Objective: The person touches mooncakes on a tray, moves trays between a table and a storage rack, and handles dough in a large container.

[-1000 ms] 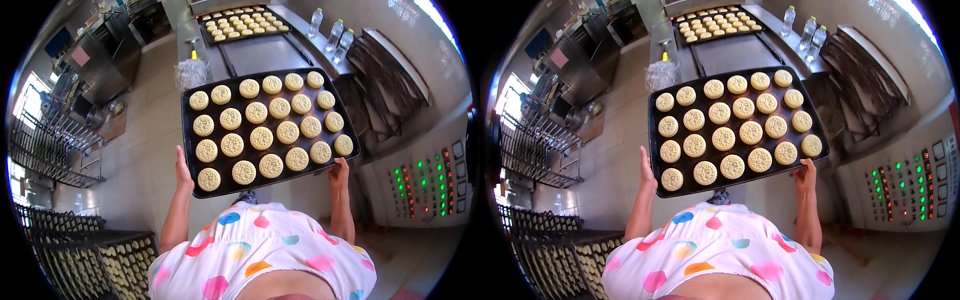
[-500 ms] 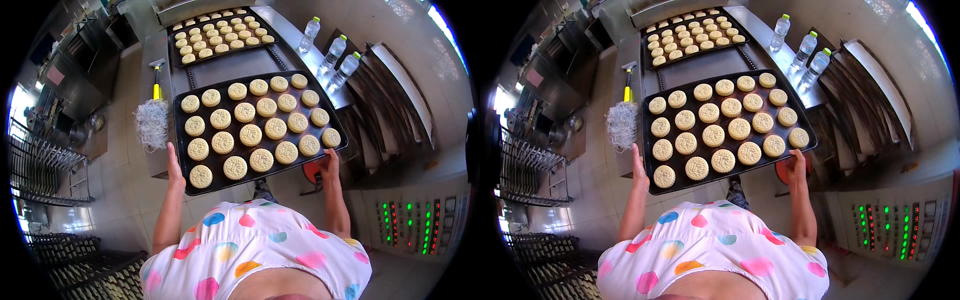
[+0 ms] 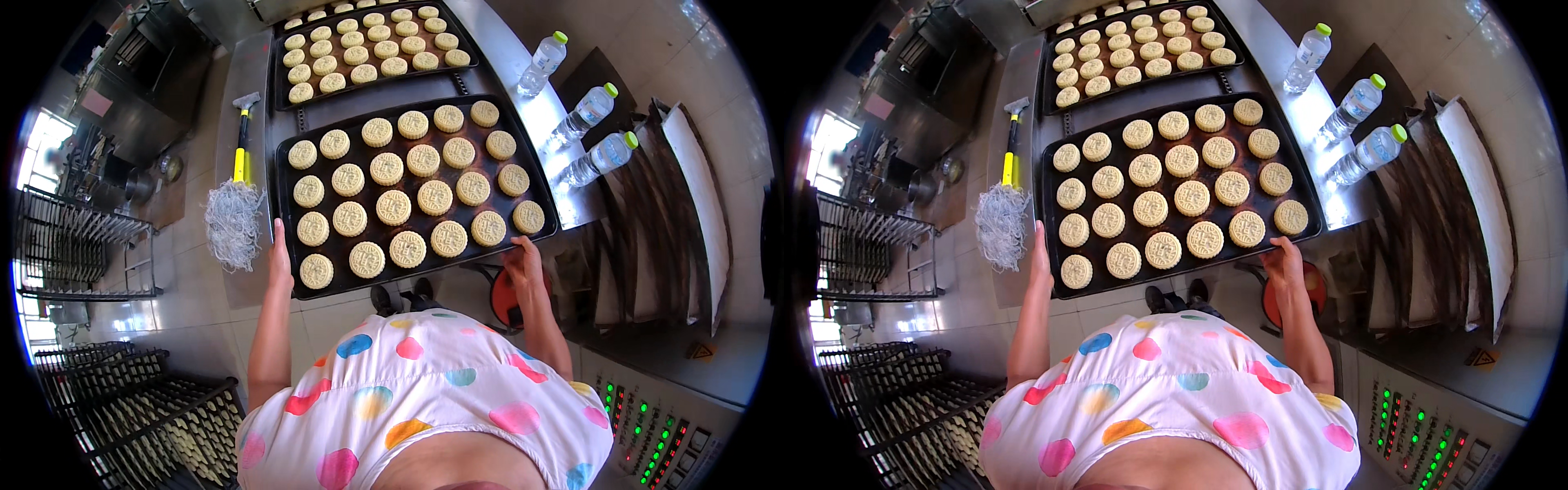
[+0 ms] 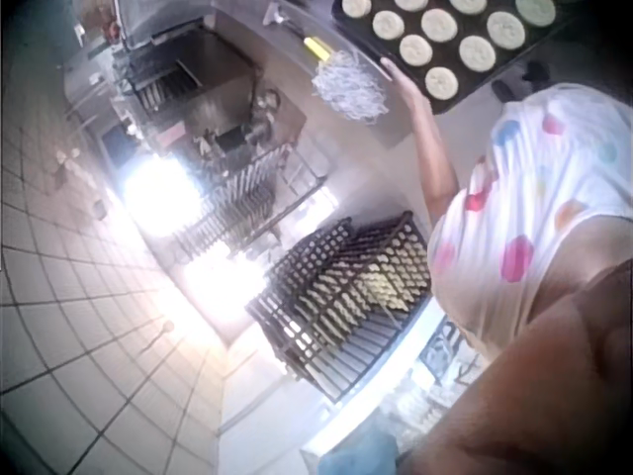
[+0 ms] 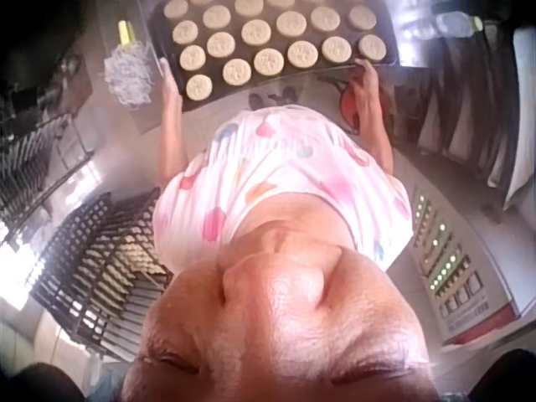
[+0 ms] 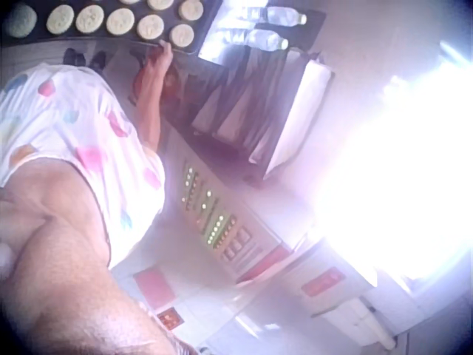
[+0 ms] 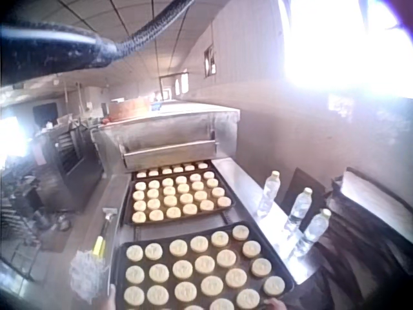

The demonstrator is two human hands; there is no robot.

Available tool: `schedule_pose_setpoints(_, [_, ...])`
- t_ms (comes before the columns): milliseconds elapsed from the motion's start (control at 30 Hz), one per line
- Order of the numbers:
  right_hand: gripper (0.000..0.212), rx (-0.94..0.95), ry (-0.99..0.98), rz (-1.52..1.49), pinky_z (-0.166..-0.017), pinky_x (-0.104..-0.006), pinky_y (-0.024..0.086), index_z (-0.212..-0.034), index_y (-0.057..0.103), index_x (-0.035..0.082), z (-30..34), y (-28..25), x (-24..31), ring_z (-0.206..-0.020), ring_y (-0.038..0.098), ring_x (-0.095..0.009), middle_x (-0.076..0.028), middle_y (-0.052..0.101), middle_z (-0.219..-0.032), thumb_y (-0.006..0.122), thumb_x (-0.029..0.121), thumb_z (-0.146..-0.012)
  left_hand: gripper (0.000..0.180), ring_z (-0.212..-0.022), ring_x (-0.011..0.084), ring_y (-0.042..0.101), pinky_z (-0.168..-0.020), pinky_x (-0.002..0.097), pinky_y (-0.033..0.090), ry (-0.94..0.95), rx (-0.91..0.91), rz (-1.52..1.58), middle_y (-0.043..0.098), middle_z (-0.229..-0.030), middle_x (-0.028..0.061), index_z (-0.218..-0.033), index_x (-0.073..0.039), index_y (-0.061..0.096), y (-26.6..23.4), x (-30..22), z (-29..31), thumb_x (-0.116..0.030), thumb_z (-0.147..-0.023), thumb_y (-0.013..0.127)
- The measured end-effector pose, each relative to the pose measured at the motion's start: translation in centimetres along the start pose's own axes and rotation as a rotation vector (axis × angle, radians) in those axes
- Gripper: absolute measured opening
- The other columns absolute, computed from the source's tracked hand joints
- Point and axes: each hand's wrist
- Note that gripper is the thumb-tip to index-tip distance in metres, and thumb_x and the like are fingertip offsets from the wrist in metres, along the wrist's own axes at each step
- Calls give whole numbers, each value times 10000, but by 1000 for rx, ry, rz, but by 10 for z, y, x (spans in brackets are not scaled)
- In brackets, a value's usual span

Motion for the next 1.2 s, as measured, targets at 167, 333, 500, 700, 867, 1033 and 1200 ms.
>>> schedule_pose_setpoints(167, [387,124,-55,-65,-863,-391,444,-1094,492,22,-22,23,4,-1006,549,-244,-97,574,-1099,500,41,-708,889,-1250,233,378,-1054,357,267,14,18,63,382,-1375,145,-1361,-1,339,20,-29,-4,-664,-790,499])
schedule_pose_setpoints(333, [431,151,-40,-100,-925,-427,431,-1127,464,1,-44,52,10,-1056,520,-278,-117,540,-1145,477,33,-697,830,-1195,223,436,-1020,338,318,37,105,137,452,-1315,139,-1321,30,382,27,-58,-33,-626,-824,485])
schedule_pose_setpoints(500, [449,151,-32,-140,-958,-446,415,-1150,445,-10,-57,75,12,-1099,502,-293,-134,517,-1180,476,25,-704,922,-1283,240,324,-1069,348,225,57,66,49,342,-1398,162,-1349,54,319,24,-66,-65,-670,-799,472])
schedule_pose_setpoints(700, [470,119,-28,-182,-973,-482,402,-1184,419,-8,-47,93,12,-1128,489,-311,-152,502,-1210,473,16,-717,936,-1289,250,309,-1074,366,213,86,58,99,329,-1402,159,-1355,33,318,23,-66,-73,-686,-780,484])
schedule_pose_setpoints(867, [441,117,-54,-151,-974,-482,399,-1178,419,-7,-43,104,10,-1130,487,-315,-159,499,-1218,476,36,-743,823,-1202,213,413,-1020,327,306,139,122,177,411,-1345,120,-1333,16,367,19,-62,-85,-610,-818,511])
schedule_pose_setpoints(1033, [304,102,-7,-2,-952,-463,428,-1071,458,3,-34,97,10,-1047,539,-297,-155,547,-1131,492,65,-775,826,-1202,227,392,-1031,322,256,132,133,50,430,-1319,155,-1293,68,398,2,-47,-96,-626,-847,443])
schedule_pose_setpoints(1200, [268,167,36,60,-956,-456,436,-1058,462,23,-8,87,-1,-1037,557,-290,-134,567,-1087,476,64,-793,802,-1133,245,502,-946,359,402,140,-26,-138,464,-1302,118,-1334,13,357,-22,-20,-60,-595,-834,504])
Point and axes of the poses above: each hand's wrist, its own z-axis away from the middle knuckle, its own y-axis out of the palm, x = y × z
